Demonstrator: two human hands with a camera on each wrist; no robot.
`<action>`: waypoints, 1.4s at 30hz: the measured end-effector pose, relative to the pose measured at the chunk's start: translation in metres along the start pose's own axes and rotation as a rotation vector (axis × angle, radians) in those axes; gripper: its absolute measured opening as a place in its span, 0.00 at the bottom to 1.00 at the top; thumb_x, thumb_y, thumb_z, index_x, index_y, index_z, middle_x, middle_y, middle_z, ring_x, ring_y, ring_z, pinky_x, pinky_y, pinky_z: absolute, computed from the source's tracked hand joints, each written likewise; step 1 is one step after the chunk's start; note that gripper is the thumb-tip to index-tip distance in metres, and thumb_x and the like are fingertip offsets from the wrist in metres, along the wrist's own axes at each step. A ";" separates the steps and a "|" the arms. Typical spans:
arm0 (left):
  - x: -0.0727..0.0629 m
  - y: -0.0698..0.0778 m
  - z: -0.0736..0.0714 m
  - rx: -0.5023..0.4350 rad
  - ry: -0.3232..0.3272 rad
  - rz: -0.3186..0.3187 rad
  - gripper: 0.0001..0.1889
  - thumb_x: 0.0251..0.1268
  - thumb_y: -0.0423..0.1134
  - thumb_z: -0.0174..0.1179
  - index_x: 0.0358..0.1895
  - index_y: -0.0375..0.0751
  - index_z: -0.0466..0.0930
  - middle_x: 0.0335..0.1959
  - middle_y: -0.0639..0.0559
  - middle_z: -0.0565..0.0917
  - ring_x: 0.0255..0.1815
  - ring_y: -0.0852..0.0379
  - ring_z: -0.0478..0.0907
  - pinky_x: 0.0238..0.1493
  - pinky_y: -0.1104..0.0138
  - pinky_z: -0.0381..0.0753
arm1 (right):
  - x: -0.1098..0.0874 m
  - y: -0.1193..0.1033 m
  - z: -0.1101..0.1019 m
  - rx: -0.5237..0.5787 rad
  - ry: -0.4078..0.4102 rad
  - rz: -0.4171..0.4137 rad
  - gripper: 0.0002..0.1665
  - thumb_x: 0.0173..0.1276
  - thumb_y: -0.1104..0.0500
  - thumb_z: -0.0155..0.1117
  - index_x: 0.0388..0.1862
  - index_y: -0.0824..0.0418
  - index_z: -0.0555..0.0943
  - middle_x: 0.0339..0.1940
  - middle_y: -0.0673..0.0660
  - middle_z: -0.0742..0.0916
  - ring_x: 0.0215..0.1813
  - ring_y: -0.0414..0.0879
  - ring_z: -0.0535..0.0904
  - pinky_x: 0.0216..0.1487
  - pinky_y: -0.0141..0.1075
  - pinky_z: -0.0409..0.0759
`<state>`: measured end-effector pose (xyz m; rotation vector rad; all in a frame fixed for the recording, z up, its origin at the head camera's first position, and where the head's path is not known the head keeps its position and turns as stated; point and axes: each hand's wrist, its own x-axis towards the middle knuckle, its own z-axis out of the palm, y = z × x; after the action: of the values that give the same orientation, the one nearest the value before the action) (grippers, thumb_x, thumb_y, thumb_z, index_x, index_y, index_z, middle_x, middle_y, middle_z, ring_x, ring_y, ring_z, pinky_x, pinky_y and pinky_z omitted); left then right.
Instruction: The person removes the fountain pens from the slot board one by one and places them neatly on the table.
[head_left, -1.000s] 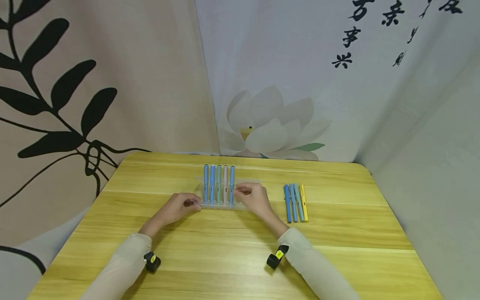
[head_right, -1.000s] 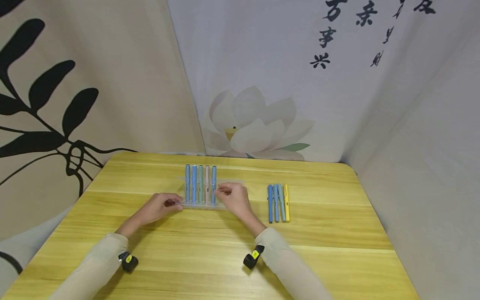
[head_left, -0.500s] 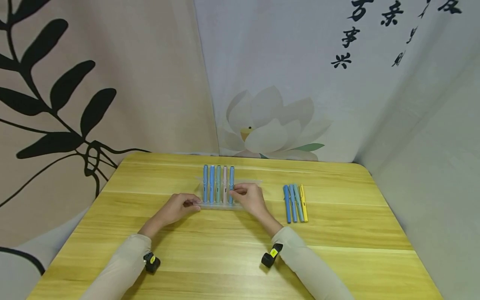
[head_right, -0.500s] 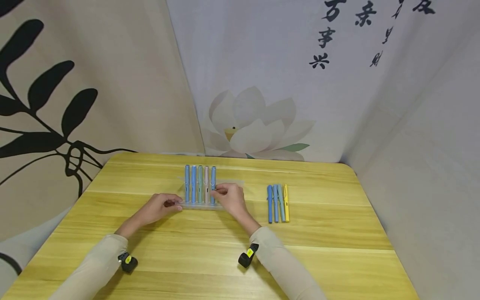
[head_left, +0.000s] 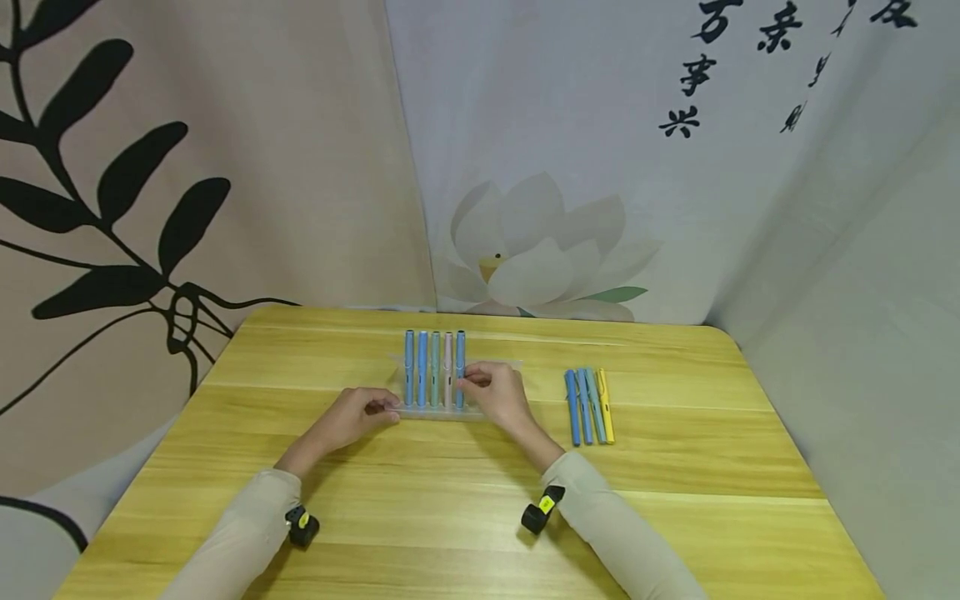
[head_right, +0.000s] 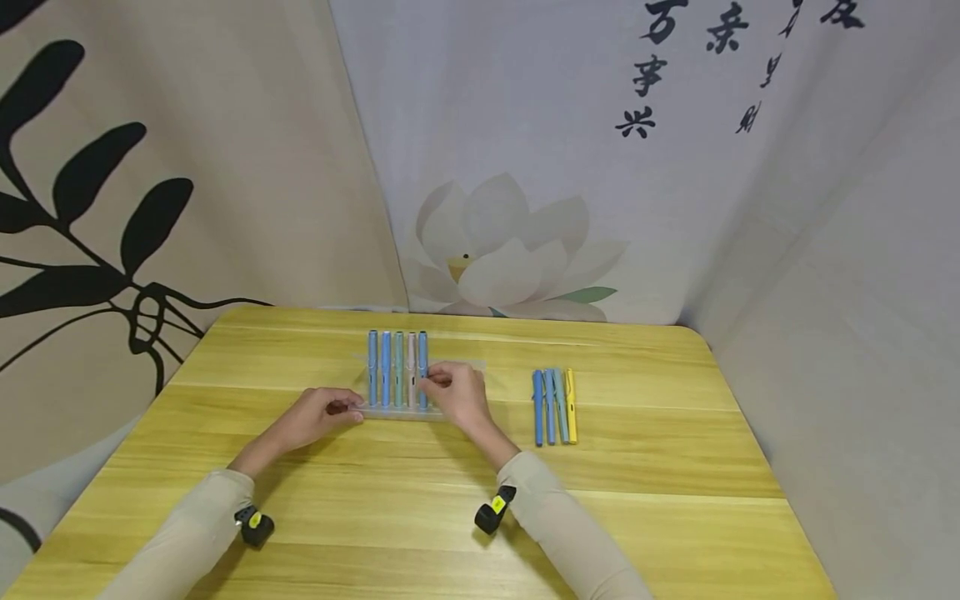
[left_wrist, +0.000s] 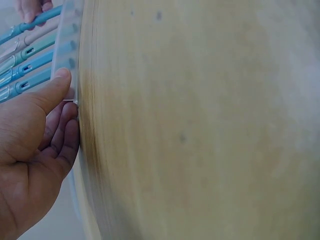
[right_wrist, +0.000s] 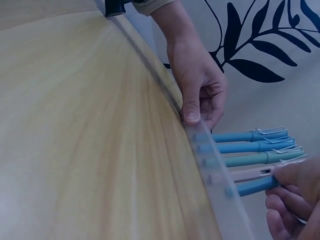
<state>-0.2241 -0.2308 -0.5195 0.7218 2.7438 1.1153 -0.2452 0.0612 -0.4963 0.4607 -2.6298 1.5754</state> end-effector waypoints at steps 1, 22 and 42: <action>0.000 0.000 0.000 0.003 0.000 0.001 0.08 0.71 0.39 0.66 0.48 0.43 0.88 0.42 0.55 0.88 0.41 0.60 0.82 0.47 0.64 0.84 | 0.000 -0.001 -0.001 0.000 0.004 -0.002 0.12 0.70 0.58 0.72 0.47 0.63 0.89 0.39 0.55 0.92 0.40 0.44 0.87 0.40 0.35 0.86; -0.001 0.002 -0.001 0.013 0.007 0.011 0.10 0.71 0.39 0.66 0.50 0.40 0.88 0.42 0.54 0.88 0.42 0.60 0.83 0.47 0.64 0.84 | -0.013 -0.014 -0.040 -0.009 0.063 -0.013 0.15 0.70 0.52 0.72 0.51 0.57 0.89 0.43 0.51 0.91 0.44 0.45 0.87 0.47 0.41 0.86; 0.000 0.003 0.000 0.023 0.014 0.001 0.09 0.71 0.38 0.66 0.49 0.40 0.88 0.40 0.55 0.88 0.40 0.61 0.82 0.46 0.63 0.84 | -0.035 0.005 -0.085 0.012 0.179 0.005 0.15 0.69 0.54 0.73 0.50 0.61 0.89 0.42 0.56 0.91 0.44 0.49 0.87 0.48 0.43 0.86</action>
<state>-0.2227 -0.2288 -0.5175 0.7204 2.7725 1.0954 -0.2235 0.1455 -0.4659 0.2985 -2.4913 1.5559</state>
